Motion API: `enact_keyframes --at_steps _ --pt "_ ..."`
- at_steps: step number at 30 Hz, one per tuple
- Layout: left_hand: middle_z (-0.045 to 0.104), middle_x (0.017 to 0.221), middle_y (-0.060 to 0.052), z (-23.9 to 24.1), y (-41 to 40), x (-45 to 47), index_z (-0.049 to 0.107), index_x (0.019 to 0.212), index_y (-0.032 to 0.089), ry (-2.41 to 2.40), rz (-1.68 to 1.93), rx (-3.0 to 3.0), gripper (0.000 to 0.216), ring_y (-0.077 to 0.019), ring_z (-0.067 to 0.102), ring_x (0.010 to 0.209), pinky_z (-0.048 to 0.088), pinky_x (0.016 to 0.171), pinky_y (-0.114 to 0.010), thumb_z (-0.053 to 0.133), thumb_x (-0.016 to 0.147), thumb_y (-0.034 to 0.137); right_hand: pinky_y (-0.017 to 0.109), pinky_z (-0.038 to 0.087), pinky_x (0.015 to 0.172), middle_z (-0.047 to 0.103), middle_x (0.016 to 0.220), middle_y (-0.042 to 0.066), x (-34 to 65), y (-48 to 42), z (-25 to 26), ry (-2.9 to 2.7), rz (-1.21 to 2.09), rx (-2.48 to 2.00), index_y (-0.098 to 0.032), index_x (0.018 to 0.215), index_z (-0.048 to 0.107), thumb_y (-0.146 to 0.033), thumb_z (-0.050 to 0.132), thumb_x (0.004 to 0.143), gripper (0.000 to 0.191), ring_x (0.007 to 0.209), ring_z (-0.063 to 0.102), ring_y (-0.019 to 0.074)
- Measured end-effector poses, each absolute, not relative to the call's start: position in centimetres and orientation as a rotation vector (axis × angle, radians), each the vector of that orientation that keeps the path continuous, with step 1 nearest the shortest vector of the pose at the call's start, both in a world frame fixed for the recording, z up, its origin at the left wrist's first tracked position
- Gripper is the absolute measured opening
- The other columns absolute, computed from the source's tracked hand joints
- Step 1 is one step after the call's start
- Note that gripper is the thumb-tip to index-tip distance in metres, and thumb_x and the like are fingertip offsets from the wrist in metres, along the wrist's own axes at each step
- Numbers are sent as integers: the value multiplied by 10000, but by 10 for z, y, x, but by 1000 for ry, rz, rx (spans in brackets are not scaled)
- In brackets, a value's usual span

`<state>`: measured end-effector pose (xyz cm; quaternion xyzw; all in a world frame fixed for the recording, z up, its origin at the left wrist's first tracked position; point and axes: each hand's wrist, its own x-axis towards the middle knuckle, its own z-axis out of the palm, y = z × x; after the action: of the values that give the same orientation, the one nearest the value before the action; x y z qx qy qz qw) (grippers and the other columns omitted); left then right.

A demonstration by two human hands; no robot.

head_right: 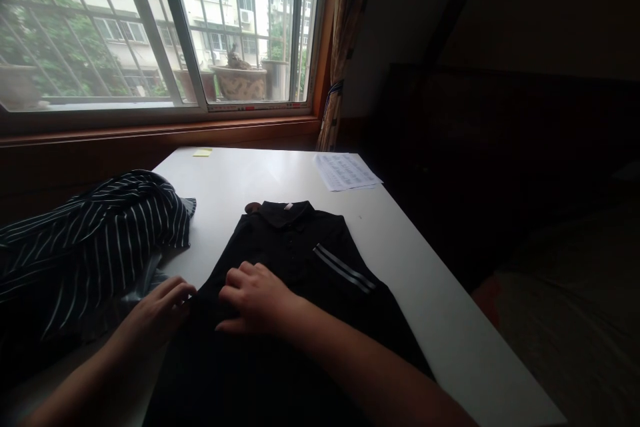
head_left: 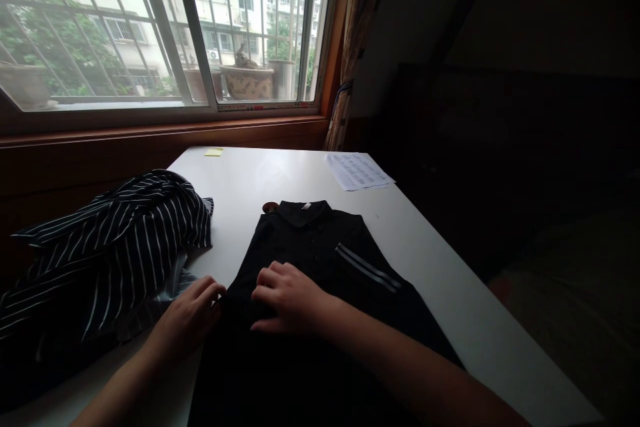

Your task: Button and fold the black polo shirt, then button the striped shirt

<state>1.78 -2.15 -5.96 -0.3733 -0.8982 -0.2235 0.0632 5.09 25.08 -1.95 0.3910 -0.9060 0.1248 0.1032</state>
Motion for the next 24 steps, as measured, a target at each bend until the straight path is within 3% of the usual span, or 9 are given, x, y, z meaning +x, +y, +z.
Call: enact_keyframes --at_steps 3,9,15,20,24 --pt "584 922 -39 -56 -21 19 549 943 220 -2736 -656 -1089 82 -190 586 813 492 714 -304 472 924 201 369 407 771 609 1066 64 64 236 -27 -2652 214 1189 -188 1059 594 -588 613 871 442 941 504 232" --pt "575 873 -32 -50 -21 18 541 872 217 -2805 -657 -1007 105 -204 566 809 469 726 -325 488 935 282 363 351 707 609 906 34 59 224 -29 -2548 133 1207 -187 883 583 -270 510 961 136 859 499 204" --pt "571 878 -32 -54 -23 17 564 880 209 -2778 -686 -990 108 -193 576 782 492 708 -316 510 926 290 348 346 692 630 901 32 56 231 -21 -2432 192 1350 -194 877 597 -294 537 933 129 836 509 194" --pt "603 1128 -71 -63 -26 18 593 1213 254 -2603 -644 -1108 292 -218 603 990 539 840 -358 504 938 214 317 404 736 650 838 22 33 246 -27 -2531 534 1124 -206 888 644 -291 554 932 131 801 549 174" --pt "593 1307 -46 -59 -21 23 604 1276 316 -2494 -536 -1342 473 -239 533 1224 504 998 -410 451 907 64 294 449 836 663 956 36 -15 267 -30 -2639 974 518 -208 1017 665 -228 570 923 136 889 598 165"
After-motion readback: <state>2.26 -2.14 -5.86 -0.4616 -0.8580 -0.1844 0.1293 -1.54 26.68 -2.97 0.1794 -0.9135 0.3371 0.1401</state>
